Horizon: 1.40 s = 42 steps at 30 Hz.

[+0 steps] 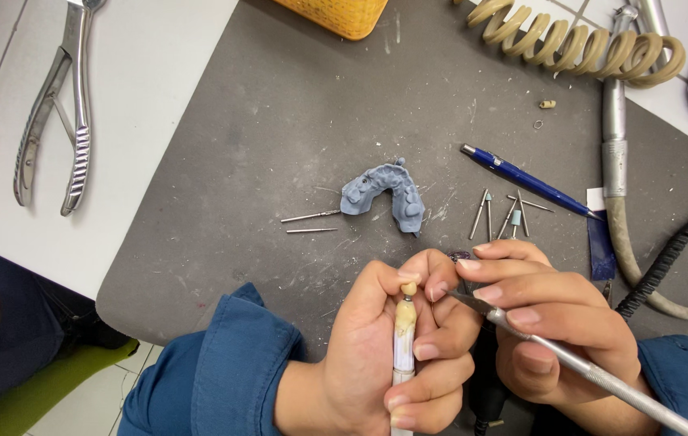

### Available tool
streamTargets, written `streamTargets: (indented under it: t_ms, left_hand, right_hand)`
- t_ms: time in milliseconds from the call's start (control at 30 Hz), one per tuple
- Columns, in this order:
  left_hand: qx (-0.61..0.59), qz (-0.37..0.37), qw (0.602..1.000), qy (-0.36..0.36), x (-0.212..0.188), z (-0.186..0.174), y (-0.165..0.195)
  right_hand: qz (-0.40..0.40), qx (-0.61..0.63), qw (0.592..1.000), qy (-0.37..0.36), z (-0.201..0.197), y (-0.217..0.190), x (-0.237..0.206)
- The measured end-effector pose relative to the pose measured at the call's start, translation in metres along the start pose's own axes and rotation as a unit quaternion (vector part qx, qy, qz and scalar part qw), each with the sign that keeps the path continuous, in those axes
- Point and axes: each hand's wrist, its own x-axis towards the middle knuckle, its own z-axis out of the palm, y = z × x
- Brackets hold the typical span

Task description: The person shapes a small tooth-colored object mounted on a white rod using a rotary handpiece and a metal hand tool. The person switches between grinding with the rotary tool and scraping with the hand tool, rotating the object to access different surfaces.

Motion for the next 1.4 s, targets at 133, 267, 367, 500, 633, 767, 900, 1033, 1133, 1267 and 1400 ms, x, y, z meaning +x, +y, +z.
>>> streamTargets:
  t_ms: [133, 267, 367, 500, 633, 767, 900, 1033, 1133, 1267, 1400]
  left_hand:
    - [0.016, 0.012, 1.0, 0.009, -0.002, -0.001, -0.001]
    - [0.024, 0.026, 0.999, 0.021, -0.001, -0.001, -0.001]
    - [0.028, 0.03, 0.999, 0.027, -0.001, -0.001, -0.001]
    - [0.04, 0.024, 0.998, 0.036, -0.002, -0.002, -0.002]
    - [0.052, 0.023, 0.997, 0.05, -0.002, -0.002, -0.002]
    - [0.057, 0.021, 0.997, 0.053, -0.002, -0.002, -0.002]
    - [0.059, 0.021, 0.996, 0.056, -0.001, -0.003, -0.001]
    - [0.068, 0.024, 0.996, 0.059, -0.001, -0.002, 0.0]
    - [0.069, 0.022, 0.996, 0.058, -0.001, -0.002, 0.0]
    - [0.059, 0.018, 0.996, 0.06, 0.0, -0.002, 0.001]
    - [0.059, 0.016, 0.995, 0.073, -0.001, -0.001, 0.001]
  right_hand:
    - [0.027, -0.024, 0.991, -0.126, -0.022, -0.006, 0.003]
    - [0.019, -0.03, 0.984, -0.173, -0.028, -0.006, 0.003]
    - [0.019, -0.042, 0.985, -0.166, -0.025, -0.007, 0.003]
    - [-0.008, -0.065, 0.982, -0.176, -0.024, -0.004, 0.004]
    - [-0.019, -0.071, 0.983, -0.17, -0.023, -0.002, 0.002]
    - [-0.027, -0.059, 0.983, -0.172, -0.024, 0.0, 0.002]
    - [-0.025, -0.07, 0.983, -0.169, -0.024, 0.001, 0.002]
    - [-0.029, -0.072, 0.984, -0.159, -0.022, 0.003, 0.001]
    - [-0.019, -0.075, 0.984, -0.158, -0.022, 0.001, 0.001]
    - [-0.026, -0.065, 0.982, -0.176, -0.023, 0.002, 0.003]
    - [-0.018, -0.065, 0.981, -0.184, -0.024, 0.001, 0.004]
